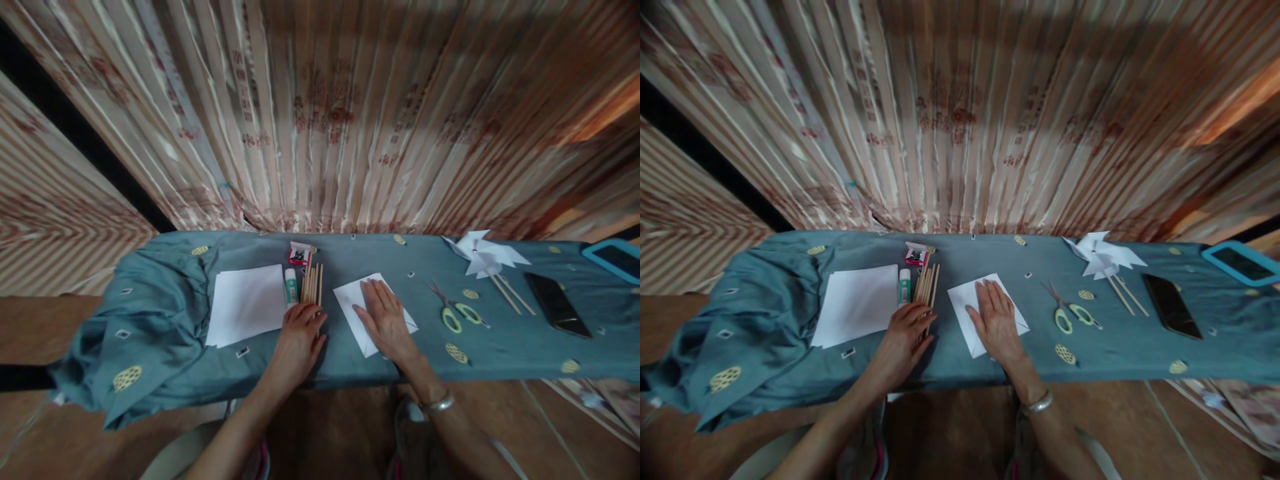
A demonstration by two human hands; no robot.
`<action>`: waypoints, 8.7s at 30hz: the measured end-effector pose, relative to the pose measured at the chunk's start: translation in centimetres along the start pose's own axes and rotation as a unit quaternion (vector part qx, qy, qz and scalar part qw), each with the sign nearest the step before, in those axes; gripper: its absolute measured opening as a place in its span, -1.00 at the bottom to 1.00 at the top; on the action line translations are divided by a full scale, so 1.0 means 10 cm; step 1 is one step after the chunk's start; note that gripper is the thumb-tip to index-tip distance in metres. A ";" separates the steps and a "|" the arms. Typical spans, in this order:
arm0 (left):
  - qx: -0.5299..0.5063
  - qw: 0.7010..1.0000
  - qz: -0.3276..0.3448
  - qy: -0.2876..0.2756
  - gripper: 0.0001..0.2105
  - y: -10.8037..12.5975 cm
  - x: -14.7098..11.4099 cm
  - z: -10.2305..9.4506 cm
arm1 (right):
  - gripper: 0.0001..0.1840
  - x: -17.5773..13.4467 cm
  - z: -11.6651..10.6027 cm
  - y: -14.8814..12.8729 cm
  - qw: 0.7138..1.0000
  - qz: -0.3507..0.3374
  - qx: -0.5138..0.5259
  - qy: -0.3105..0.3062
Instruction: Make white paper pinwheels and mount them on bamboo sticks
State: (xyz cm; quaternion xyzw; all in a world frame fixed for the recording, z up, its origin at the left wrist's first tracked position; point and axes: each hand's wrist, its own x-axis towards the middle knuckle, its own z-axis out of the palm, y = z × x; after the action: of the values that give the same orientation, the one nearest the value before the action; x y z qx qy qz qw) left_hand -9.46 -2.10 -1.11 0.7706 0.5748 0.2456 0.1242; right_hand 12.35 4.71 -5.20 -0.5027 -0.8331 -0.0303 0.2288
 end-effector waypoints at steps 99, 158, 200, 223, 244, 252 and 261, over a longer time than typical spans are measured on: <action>-0.050 0.964 -0.054 0.254 -0.58 -0.49 0.41 -0.28 | -0.62 0.18 -0.14 -0.29 0.973 -0.004 0.228 -0.025; -0.275 0.947 -0.004 0.167 -0.83 0.21 0.26 -0.03 | -0.72 1.22 -0.29 -0.38 0.973 -0.010 0.111 -0.201; -0.735 0.601 -0.307 0.066 -0.78 0.35 0.41 -0.01 | -0.63 -0.04 -0.54 -0.42 0.570 0.242 0.743 -0.253; -0.598 0.764 -0.241 0.016 -0.81 0.74 0.44 0.40 | -0.42 -0.18 -0.75 -0.16 0.851 0.240 0.455 -0.107; -0.600 0.762 -0.238 0.059 -0.78 0.69 0.42 0.16 | -0.74 -0.21 -0.61 -0.20 0.651 0.271 0.700 -0.113; -0.568 0.793 -0.211 0.064 -0.87 0.72 0.44 0.08 | -0.73 -0.22 -0.63 -0.18 0.654 0.263 0.698 -0.130; -0.621 0.755 -0.207 0.021 -0.68 0.70 0.40 0.11 | -0.72 -0.22 -0.71 -0.19 0.634 0.234 0.716 -0.175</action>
State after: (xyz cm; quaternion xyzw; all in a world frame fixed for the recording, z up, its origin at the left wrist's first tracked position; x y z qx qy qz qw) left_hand -2.24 -0.40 2.16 0.3807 0.4437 0.5334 0.6113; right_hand 14.10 0.00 0.56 -0.3552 -0.4721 0.7189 0.3663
